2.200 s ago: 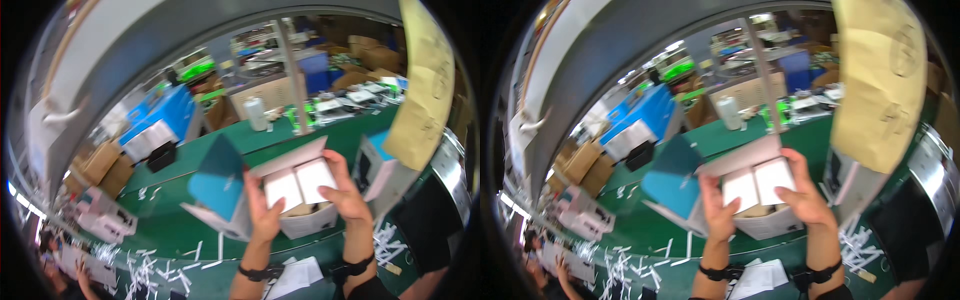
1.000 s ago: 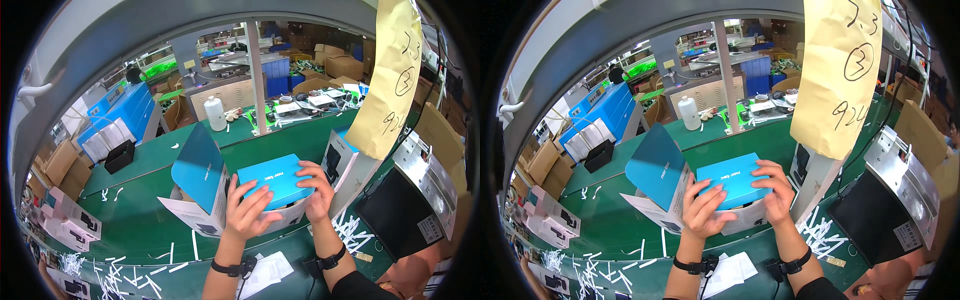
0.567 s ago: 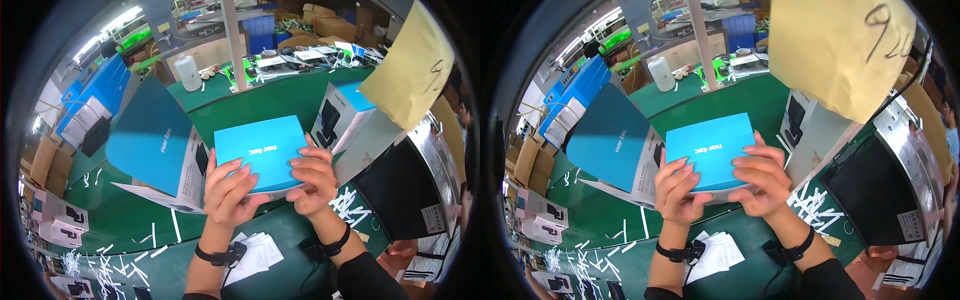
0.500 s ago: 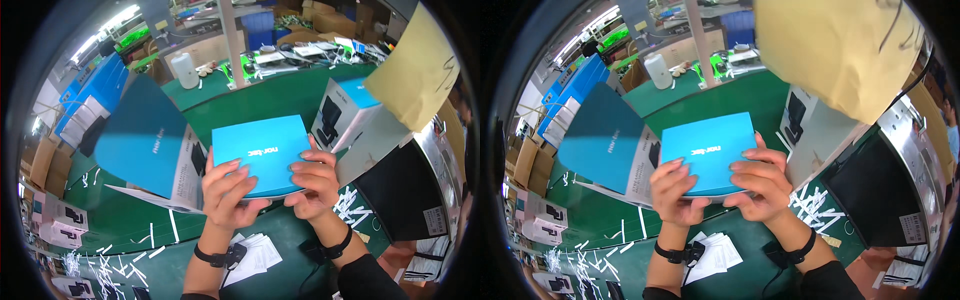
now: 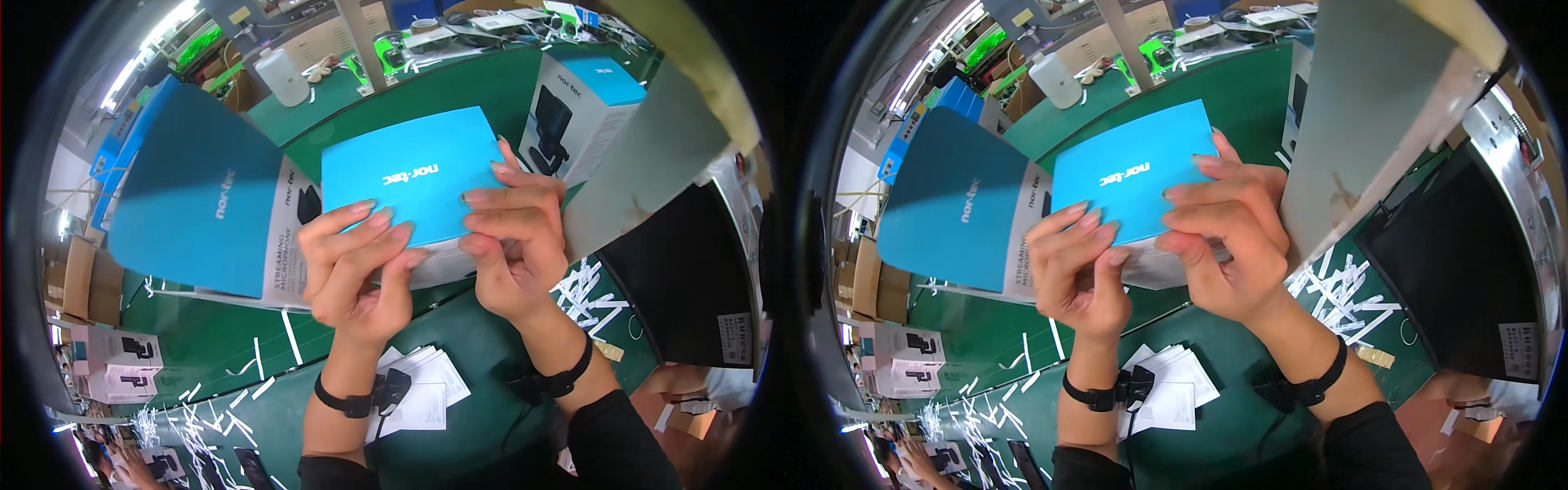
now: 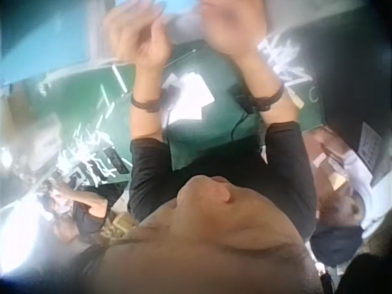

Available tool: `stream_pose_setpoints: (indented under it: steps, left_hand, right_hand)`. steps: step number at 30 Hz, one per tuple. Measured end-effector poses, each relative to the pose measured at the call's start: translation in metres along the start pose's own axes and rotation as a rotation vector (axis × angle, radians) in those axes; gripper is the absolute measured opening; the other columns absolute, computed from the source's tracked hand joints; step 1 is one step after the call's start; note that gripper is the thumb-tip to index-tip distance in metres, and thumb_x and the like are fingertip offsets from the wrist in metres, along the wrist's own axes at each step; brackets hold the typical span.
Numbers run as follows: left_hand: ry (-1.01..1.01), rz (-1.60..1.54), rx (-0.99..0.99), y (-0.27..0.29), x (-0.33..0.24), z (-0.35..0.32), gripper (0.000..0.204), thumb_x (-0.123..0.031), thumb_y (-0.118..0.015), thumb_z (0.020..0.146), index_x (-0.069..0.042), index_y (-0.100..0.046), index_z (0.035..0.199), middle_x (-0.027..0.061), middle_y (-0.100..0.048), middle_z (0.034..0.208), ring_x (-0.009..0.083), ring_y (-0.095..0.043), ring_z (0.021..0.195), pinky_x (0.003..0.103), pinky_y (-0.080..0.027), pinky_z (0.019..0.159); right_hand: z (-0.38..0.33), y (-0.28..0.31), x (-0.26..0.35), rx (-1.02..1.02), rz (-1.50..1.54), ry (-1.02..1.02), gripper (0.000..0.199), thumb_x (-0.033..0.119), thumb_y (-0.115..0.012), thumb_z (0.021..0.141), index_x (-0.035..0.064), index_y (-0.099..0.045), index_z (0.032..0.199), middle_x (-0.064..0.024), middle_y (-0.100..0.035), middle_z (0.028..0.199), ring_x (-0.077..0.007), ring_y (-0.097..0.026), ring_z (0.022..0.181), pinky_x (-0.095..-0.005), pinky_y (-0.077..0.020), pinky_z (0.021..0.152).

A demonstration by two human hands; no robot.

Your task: Assemble cardboard product boxes and organize manuals at an electronics factory station.

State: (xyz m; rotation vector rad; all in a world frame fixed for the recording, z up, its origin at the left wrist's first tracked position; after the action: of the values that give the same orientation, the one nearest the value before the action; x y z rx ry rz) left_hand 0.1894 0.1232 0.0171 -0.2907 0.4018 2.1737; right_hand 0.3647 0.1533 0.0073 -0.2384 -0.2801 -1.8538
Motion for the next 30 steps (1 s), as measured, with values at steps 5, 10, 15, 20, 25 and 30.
stream_pose_setpoints:
  steps: [5, 10, 15, 20, 25, 30]
  left_hand:
    - [0.026, -0.067, 0.067, 0.007, 0.010, 0.005, 0.015, -0.005, -0.081, 0.077, -0.004, -0.075, 0.091, 0.0096, -0.070, 0.094, 0.0286, -0.064, 0.102, 0.038, -0.052, 0.088]
    - [-0.102, 0.080, 0.192, 0.024, -0.004, 0.015, 0.022, 0.002, -0.076, 0.074, -0.005, -0.075, 0.095, 0.0090, -0.073, 0.095, 0.0290, -0.067, 0.097, 0.038, -0.053, 0.088]
    - [-0.316, 0.449, -0.029, 0.133, -0.055, -0.002, 0.022, 0.008, -0.067, 0.079, 0.000, -0.069, 0.100, 0.0139, -0.071, 0.097, 0.0338, -0.066, 0.095, 0.040, -0.054, 0.086]
    - [0.398, 0.381, -0.313, 0.236, -0.011, -0.065, 0.027, 0.002, -0.066, 0.087, 0.000, -0.057, 0.112, 0.0102, -0.054, 0.104, 0.0196, -0.058, 0.089, 0.031, -0.051, 0.081]
    - [0.581, 0.400, 0.543, 0.189, -0.022, -0.088, 0.061, -0.029, -0.078, 0.083, -0.001, -0.055, 0.132, 0.0212, -0.058, 0.116, 0.0395, -0.056, 0.109, 0.046, -0.046, 0.097]
    - [0.328, 0.207, 0.892, 0.134, -0.058, -0.121, 0.096, -0.037, -0.084, 0.074, 0.003, -0.038, 0.148, 0.0198, -0.056, 0.130, 0.0408, -0.050, 0.119, 0.052, -0.043, 0.102]
  right_hand:
    - [0.001, -0.010, 0.005, -0.058, 0.036, 0.026, 0.024, 0.026, -0.068, 0.096, 0.0032, -0.066, 0.092, -0.0121, -0.068, 0.097, -0.0307, -0.058, 0.108, -0.0580, -0.0455, 0.107]
    - [-0.008, -0.012, -0.002, -0.134, -0.042, 0.001, 0.020, 0.007, -0.050, 0.101, -0.0040, -0.067, 0.102, -0.0193, -0.069, 0.107, -0.0396, -0.061, 0.112, -0.0551, -0.0481, 0.103]
    - [-0.006, -0.017, 0.002, -0.066, -0.239, -0.022, 0.032, 0.003, -0.038, 0.102, -0.0088, -0.058, 0.124, -0.0252, -0.059, 0.131, -0.0466, -0.052, 0.129, -0.0526, -0.0376, 0.112]
    - [0.007, -0.021, 0.075, -0.028, -0.391, 0.233, 0.039, 0.005, -0.055, 0.093, -0.0089, -0.055, 0.130, -0.0290, -0.049, 0.142, -0.0483, -0.044, 0.134, -0.0539, -0.0302, 0.116]
    - [0.026, -0.085, 0.150, 0.273, -0.266, 0.164, 0.068, 0.016, -0.075, 0.082, -0.0001, -0.048, 0.142, -0.0262, -0.050, 0.137, -0.0429, -0.053, 0.120, -0.0498, -0.0424, 0.103]
    - [0.046, -0.166, 0.192, 0.431, -0.370, 0.189, 0.077, 0.023, -0.081, 0.079, 0.0025, -0.047, 0.144, -0.0209, -0.054, 0.131, -0.0363, -0.059, 0.103, -0.0459, -0.0480, 0.088]
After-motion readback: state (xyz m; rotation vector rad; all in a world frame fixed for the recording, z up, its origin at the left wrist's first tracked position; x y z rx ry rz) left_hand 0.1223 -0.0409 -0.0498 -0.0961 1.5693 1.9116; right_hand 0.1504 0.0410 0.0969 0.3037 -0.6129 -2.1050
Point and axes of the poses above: each hand's wrist, its own z-axis towards the middle knuckle, its own y-axis out of the back of the hand, x = y × z, the point moved 6 cm from there along z, towards the middle knuckle
